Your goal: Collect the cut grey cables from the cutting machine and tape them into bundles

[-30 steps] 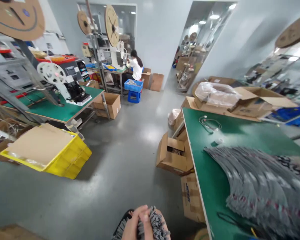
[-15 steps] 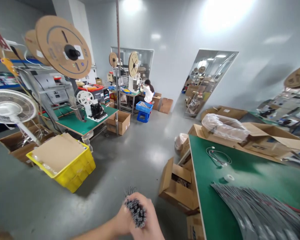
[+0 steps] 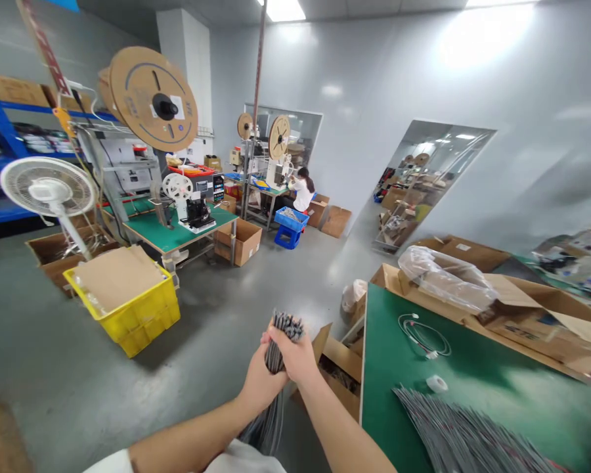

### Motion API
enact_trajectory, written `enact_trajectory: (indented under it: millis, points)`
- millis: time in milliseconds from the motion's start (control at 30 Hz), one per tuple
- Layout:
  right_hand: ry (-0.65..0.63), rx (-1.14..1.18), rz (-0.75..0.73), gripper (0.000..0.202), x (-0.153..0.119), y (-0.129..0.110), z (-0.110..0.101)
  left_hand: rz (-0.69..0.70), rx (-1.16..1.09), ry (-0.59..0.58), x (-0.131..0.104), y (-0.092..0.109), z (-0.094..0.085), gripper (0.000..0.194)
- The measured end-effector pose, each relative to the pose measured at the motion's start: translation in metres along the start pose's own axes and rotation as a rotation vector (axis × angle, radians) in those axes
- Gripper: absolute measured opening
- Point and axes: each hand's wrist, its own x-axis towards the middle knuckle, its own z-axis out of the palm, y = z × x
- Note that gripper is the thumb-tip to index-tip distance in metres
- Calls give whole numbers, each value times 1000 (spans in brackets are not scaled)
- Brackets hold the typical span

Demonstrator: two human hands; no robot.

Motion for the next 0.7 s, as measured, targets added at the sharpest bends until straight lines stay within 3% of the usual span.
enact_trajectory:
  millis: [67, 133, 267, 333, 500, 600, 700]
  points:
    - [158, 94, 75, 26, 10, 22, 1, -90, -50, 89, -11, -18, 11, 56]
    - [214, 152, 118, 25, 15, 33, 8, -155, -64, 125, -22, -37, 15, 54]
    - [65, 214, 142, 21, 14, 25, 24, -178, -103, 204, -36, -70, 10, 52]
    - [-34, 267, 156, 20, 14, 13, 30, -181, -94, 176, -42, -86, 3, 48]
    - [-352, 397, 201, 13, 22, -6, 50, -289, -12, -162, -53, -128, -26, 21]
    - [-421, 383, 216, 12, 35, 1, 69, -292, 25, -180, -50, -143, -52, 17]
    - [-404, 373, 181, 12, 56, 16, 93, -325, 114, -143, -41, -149, -87, 14]
